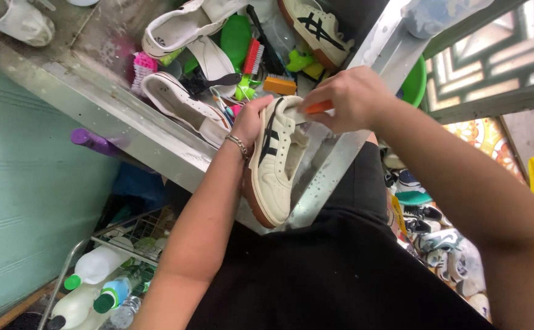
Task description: The person washes a white sneaker with a gum sole in a stainless steel sink. They rinse the shoe under running water, scrub the sole with a red sponge, and clean the upper and interior with a toothbrush. The person repeatedly rinses the shoe to remove soap and dirt.
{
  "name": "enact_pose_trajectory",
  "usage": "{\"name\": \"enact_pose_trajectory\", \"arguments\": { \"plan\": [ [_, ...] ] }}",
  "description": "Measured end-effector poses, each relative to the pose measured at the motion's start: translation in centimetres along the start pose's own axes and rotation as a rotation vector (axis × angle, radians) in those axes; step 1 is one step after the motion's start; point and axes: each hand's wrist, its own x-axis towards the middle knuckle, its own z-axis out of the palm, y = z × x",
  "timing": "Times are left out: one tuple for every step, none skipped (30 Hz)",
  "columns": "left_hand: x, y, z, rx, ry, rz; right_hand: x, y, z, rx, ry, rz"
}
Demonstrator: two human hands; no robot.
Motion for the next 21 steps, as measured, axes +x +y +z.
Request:
{"name": "enact_pose_trajectory", "arguments": {
  "plan": [
    [0.4,-0.5,-0.4,0.002,-0.005,-0.003,0.0,-0.9,1.1,0.001,-0.001,0.006],
    [0.8,-1.1,-0.8,0.043,-0.004,-0.005,0.1,-1.9,2.3,-0.031,-0.005,-0.007],
    [1.1,-1.7,-1.2,0.083,-0.004,-0.007,0.1,-2.9,3.4,-0.064,-0.01,-0.019],
    [1.5,-1.4,-1.3,0.085,-0.005,-0.01,-0.1,-2.6,2.4,-0.061,-0.01,-0.017],
    [1.8,-1.2,-1.4,0.037,0.009,-0.004,-0.3,-2.4,1.3,0.017,-0.007,-0.005],
    [2.2,-0.9,-1.6,-0.013,0.026,0.005,-0.2,-2.1,0.2,0.093,-0.002,0.004],
    [0.8,0.0,-1.3,-0.012,0.027,0.007,-0.1,-1.7,-0.9,0.093,0.001,0.002],
    [-0.7,1.0,-1.1,0.031,0.008,0.037,0.2,-1.2,-2.0,0.107,-0.023,-0.055],
    [-2.1,1.9,-0.8,0.075,-0.01,0.068,0.4,-0.7,-3.1,0.12,-0.046,-0.113],
    [-1.3,1.5,-0.9,0.075,-0.012,0.065,-0.2,-1.4,-1.6,0.121,-0.047,-0.111],
    [-0.6,1.1,-1.1,0.046,-0.02,0.065,-0.7,-2.1,0.0,0.107,-0.039,-0.064],
    [-0.2,0.3,-1.5,0.017,-0.022,0.059,-1.3,-3.1,1.7,0.1,-0.034,-0.022],
    [-0.4,-0.3,-1.3,0.016,-0.019,0.051,-1.8,-2.8,1.8,0.106,-0.039,-0.023],
    [-0.4,-0.5,-1.2,0.072,-0.027,0.119,-1.9,-2.3,1.6,0.158,-0.01,-0.016],
    [-0.4,-0.6,-1.1,0.128,-0.035,0.187,-2.1,-1.8,1.4,0.209,0.018,-0.008],
    [0.2,-0.8,-1.2,0.128,-0.027,0.191,-1.8,-0.9,1.0,0.208,0.021,-0.017],
    [0.7,-0.9,-1.2,0.051,-0.022,0.178,-1.5,0.1,0.5,0.121,0.035,-0.019],
    [1.1,-1.2,-0.9,-0.024,-0.026,0.16,-1.5,0.9,0.1,0.037,0.047,-0.011],
    [0.9,-1.4,-1.1,-0.022,-0.026,0.159,-1.2,-0.5,0.9,0.039,0.047,-0.01],
    [0.7,-1.7,-1.0,-0.003,-0.025,0.168,-1.1,-1.9,1.6,0.02,0.034,-0.026],
    [0.5,-2.0,-1.0,0.017,-0.025,0.177,-1.0,-3.2,2.3,0.001,0.021,-0.041]
  ]
}}
